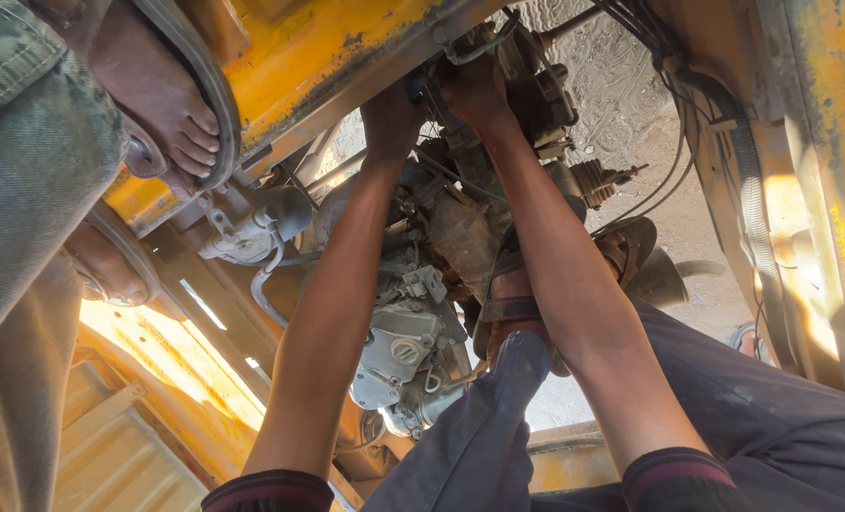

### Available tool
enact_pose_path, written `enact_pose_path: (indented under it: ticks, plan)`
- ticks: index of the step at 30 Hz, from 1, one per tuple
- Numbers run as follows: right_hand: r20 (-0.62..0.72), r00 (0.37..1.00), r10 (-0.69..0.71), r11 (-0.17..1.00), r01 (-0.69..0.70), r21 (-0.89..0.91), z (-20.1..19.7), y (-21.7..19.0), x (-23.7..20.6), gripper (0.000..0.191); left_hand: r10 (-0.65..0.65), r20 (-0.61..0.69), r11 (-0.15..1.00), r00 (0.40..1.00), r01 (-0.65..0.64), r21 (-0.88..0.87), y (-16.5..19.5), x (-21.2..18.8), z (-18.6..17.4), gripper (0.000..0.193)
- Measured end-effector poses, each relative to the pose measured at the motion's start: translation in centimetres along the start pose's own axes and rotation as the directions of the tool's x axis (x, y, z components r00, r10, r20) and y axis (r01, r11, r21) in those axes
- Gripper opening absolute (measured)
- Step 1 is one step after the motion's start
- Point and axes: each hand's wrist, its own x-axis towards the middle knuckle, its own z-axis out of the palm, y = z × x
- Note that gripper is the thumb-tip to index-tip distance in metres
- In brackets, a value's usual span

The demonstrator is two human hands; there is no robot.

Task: The person works on a vehicle engine using a wrench to loosen and remove a component. They then open a blue box to retrieve a new part.

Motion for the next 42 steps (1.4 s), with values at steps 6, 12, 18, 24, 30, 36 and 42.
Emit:
enact_pose_path:
  ticks: [6,12,18,24,30,36,42]
  plan:
    - [0.01,1.0,0.012,0.999,-0.013,0.053,0.3,0.1,-0.3,0.022,0.014,-0.064,1.0,0.998,-0.014,-0.002,0.1,0.0,0.0,0.056]
    - [0.011,0.998,0.059,0.963,-0.06,0.263,-0.5,-0.4,-0.7,0.025,-0.064,0.014,0.998,0.998,0.064,0.002,0.0,-0.1,-0.2,0.053]
    - [0.034,0.995,0.093,0.996,-0.093,0.005,0.0,-0.2,-0.2,0.028,0.001,-0.085,1.0,0.996,0.001,0.015,0.4,0.2,0.4,0.051]
    - [0.04,0.999,-0.037,0.913,0.017,0.407,-0.2,0.8,-0.4,0.039,-0.048,-0.006,0.999,0.999,0.048,0.003,0.4,0.1,-0.1,0.056]
    - [0.098,0.989,0.114,0.892,-0.145,0.428,-0.4,0.7,-0.5,0.033,-0.032,-0.012,0.999,0.999,0.032,-0.03,0.3,-0.1,0.0,0.054]
    - [0.112,0.977,0.181,0.979,-0.19,0.068,-0.2,0.1,0.1,0.027,-0.074,0.019,0.996,0.997,0.073,0.043,-0.1,0.3,0.4,0.053]
    - [0.068,0.997,0.035,0.93,-0.057,0.362,-0.5,0.2,-0.2,0.031,-0.067,-0.042,0.998,0.997,0.067,0.006,0.1,0.2,0.3,0.053]
